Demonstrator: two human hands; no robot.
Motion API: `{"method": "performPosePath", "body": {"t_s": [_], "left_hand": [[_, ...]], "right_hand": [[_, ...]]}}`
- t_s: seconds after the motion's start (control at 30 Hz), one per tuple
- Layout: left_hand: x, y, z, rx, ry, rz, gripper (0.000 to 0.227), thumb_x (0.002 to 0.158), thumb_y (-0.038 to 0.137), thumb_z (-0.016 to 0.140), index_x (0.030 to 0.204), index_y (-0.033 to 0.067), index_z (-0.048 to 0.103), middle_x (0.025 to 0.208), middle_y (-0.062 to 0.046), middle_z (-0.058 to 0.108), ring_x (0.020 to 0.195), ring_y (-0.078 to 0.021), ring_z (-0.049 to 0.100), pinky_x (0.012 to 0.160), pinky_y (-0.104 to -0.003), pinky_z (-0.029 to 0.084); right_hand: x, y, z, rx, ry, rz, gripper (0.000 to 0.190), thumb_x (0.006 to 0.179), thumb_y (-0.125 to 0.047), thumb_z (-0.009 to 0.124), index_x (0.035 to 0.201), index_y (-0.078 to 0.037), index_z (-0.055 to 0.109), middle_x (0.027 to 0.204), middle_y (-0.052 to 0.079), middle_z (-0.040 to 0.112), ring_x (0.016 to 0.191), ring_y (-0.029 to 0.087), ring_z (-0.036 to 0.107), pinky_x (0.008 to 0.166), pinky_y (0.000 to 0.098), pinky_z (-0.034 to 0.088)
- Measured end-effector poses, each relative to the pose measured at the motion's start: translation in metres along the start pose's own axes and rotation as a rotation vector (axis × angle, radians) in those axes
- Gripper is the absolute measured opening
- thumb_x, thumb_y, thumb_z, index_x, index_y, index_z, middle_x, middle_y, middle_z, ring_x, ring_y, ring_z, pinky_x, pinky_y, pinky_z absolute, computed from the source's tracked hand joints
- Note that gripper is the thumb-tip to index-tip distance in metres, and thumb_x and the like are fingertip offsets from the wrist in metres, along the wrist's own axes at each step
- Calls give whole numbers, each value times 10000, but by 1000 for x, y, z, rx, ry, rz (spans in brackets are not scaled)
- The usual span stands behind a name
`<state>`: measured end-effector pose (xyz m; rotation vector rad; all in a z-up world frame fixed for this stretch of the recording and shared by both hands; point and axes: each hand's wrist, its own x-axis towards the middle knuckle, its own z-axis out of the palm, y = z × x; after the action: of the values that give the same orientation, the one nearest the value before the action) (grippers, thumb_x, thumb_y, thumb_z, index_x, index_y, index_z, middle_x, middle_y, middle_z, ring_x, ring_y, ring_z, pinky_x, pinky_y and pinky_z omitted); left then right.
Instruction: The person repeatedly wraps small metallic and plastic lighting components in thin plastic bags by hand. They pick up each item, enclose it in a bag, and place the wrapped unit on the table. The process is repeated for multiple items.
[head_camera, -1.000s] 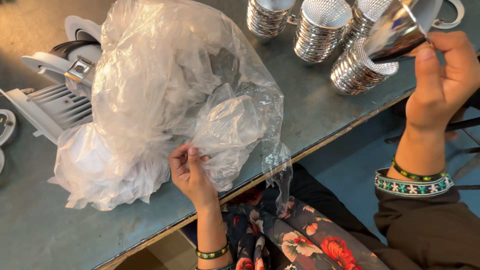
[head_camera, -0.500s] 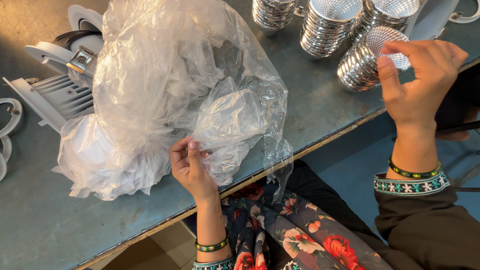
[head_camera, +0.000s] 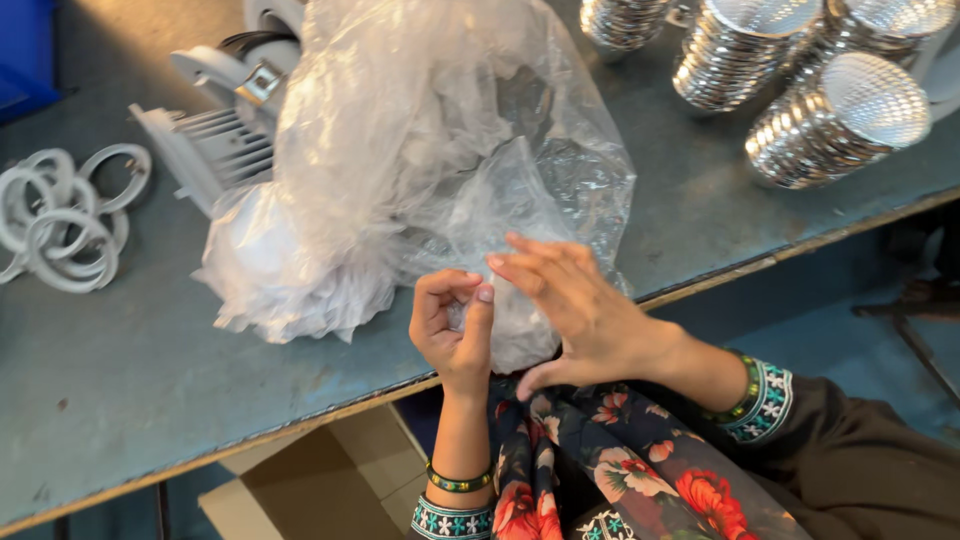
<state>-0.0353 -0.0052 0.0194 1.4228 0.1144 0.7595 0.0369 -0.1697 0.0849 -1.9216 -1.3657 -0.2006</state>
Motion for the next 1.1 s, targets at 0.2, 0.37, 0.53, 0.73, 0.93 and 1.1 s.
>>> {"method": "performPosePath", "body": {"t_s": [0.2,0.37,0.53,0.73,0.93,1.1], "left_hand": [[-9,29,11,-177,193,147,170,958,1,688,1061,48,561,915,-47,592,814,-113,512,773,-234,444],[-20,38,24,464,-54,508,224,934,112,755,1130,120,646,893,-68,579,916,-246,545,864,-350,440],[-39,43,32,812,-224,454,476,790,223,860,1218,153,663,1159,-118,516,1218,-367,503,1060,-495,412],[-41,27,5,721,-145,328,390,766,52,846,1101,129,661,1197,-162,491,1195,-362,547,985,-430,514],[-19,23,-8,589,-122,281,311,802,-26,806,1038,98,647,1141,-127,551,1054,-299,622,921,-375,541],[4,24,6,710,-200,309,321,836,-10,763,1119,111,671,1152,-134,559,1097,-318,612,919,-398,532]], "right_hand": [[-30,-5,48,737,-117,359,593,952,-294,678,1427,11,496,1316,161,654,1233,268,655,1030,342,524],[-43,29,64,1469,121,627,457,1011,-160,575,1403,71,530,1306,160,632,1201,221,640,1053,366,517],[-51,51,51,1824,151,801,451,1022,-218,528,1401,25,524,1263,204,649,1099,293,667,961,413,534],[-59,14,56,1508,-61,717,487,1017,-177,526,1456,29,483,1368,111,617,1264,187,587,1094,361,446],[-54,12,17,733,-90,419,377,953,-157,674,1311,-51,618,1193,64,711,1093,150,672,952,300,537],[-51,40,-16,174,149,389,253,933,-137,727,1178,-79,704,1183,80,716,1085,216,679,935,347,536]]}}
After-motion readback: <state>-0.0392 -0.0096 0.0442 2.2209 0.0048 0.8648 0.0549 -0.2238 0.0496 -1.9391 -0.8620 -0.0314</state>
